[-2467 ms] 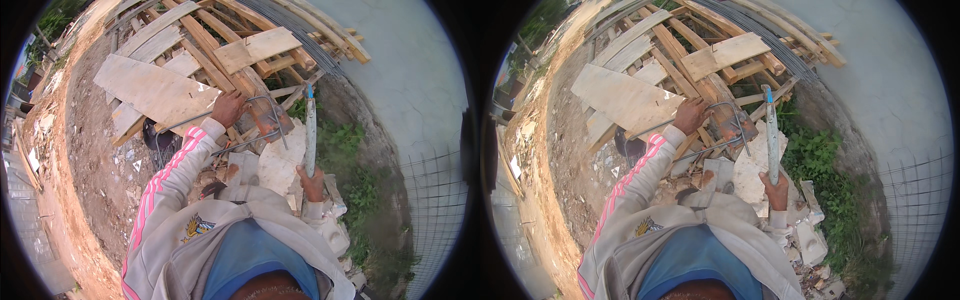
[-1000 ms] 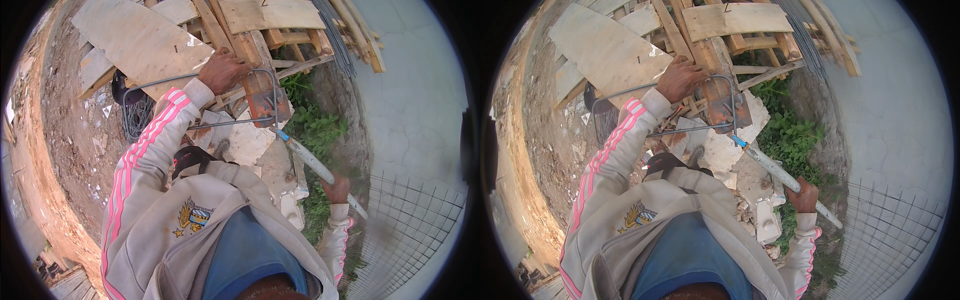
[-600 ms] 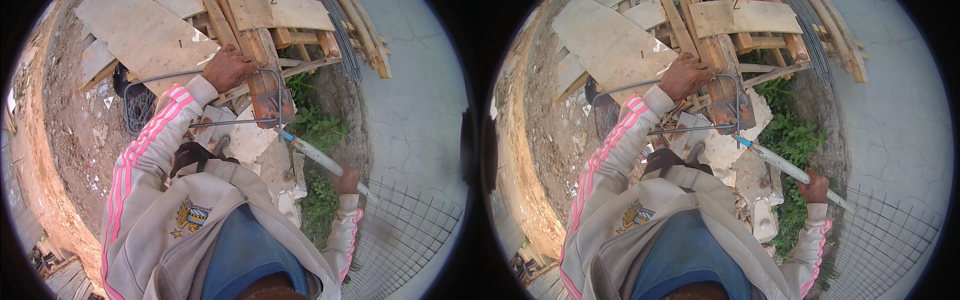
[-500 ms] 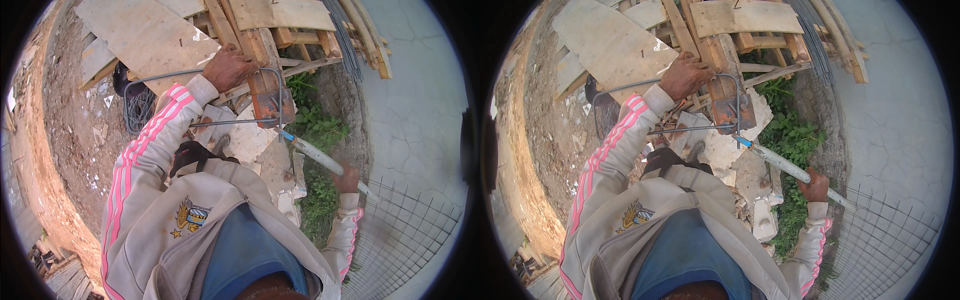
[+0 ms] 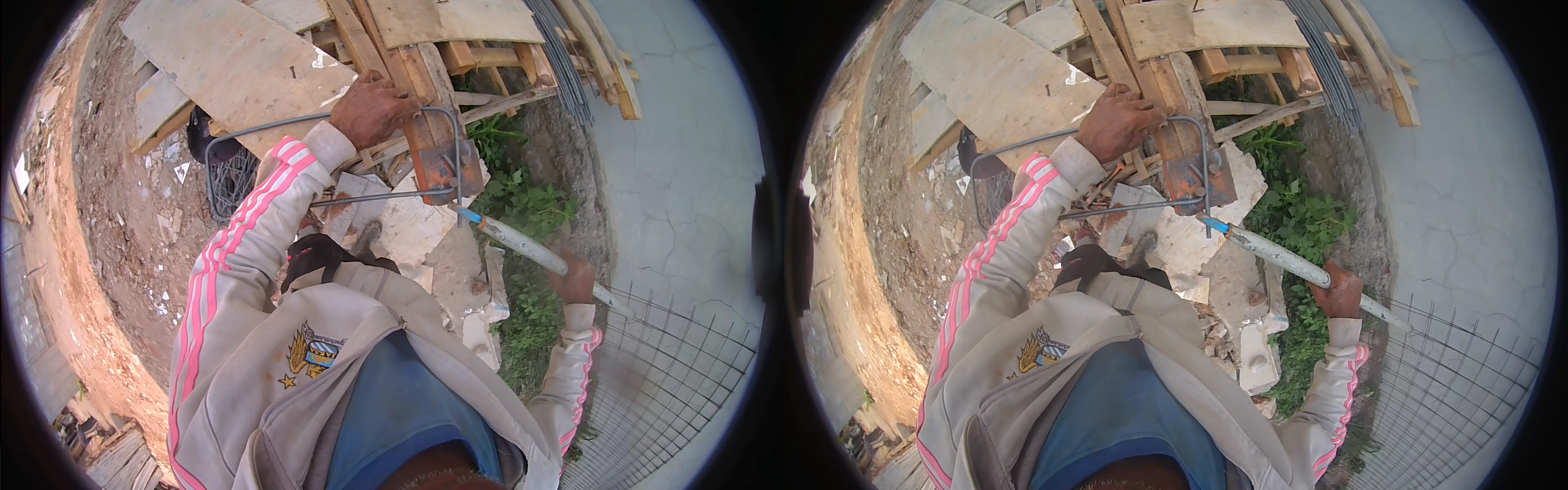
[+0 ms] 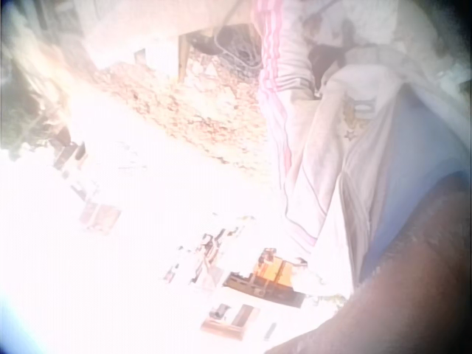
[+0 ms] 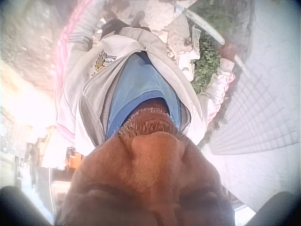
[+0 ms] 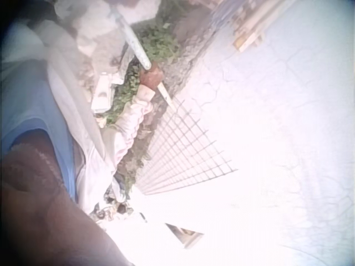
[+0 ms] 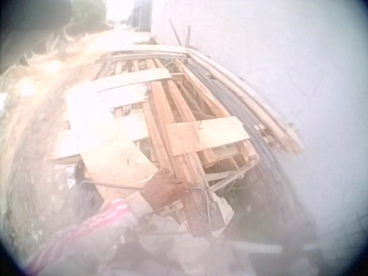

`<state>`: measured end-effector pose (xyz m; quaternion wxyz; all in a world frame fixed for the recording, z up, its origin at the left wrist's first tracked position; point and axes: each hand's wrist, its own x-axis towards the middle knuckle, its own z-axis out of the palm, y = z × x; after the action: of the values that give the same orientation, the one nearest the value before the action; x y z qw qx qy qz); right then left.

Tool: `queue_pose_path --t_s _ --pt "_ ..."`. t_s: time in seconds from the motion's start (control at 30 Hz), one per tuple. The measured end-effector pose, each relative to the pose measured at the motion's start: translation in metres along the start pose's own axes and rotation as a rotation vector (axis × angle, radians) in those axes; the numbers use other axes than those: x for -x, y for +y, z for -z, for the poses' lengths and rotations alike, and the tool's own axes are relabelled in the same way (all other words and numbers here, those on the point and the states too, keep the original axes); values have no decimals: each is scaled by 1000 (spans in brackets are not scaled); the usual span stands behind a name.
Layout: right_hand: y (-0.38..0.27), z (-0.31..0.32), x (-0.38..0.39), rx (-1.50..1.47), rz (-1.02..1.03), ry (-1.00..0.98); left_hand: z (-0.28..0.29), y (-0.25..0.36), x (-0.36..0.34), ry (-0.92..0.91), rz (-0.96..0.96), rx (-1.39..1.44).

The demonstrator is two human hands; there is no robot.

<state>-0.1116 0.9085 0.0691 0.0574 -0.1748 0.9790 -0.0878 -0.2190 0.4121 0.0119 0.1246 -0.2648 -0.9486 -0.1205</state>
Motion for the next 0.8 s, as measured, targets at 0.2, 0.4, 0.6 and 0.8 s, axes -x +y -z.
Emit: queue_pose_path --t_s 0.2,0.4,0.6,0.8 --pt "-3 -15 16 24 -12 90 -3 -2 -1 -2 -3 21" --pt "-6 -1 25 24 -84 92 2 2 -1 -6 -11 -10" --pt "69 -9 72 159 -329 48 6 1 -1 38 -52 40" --pt "60 -37 82 221 -360 286 2 -4 3 70 -62 39"
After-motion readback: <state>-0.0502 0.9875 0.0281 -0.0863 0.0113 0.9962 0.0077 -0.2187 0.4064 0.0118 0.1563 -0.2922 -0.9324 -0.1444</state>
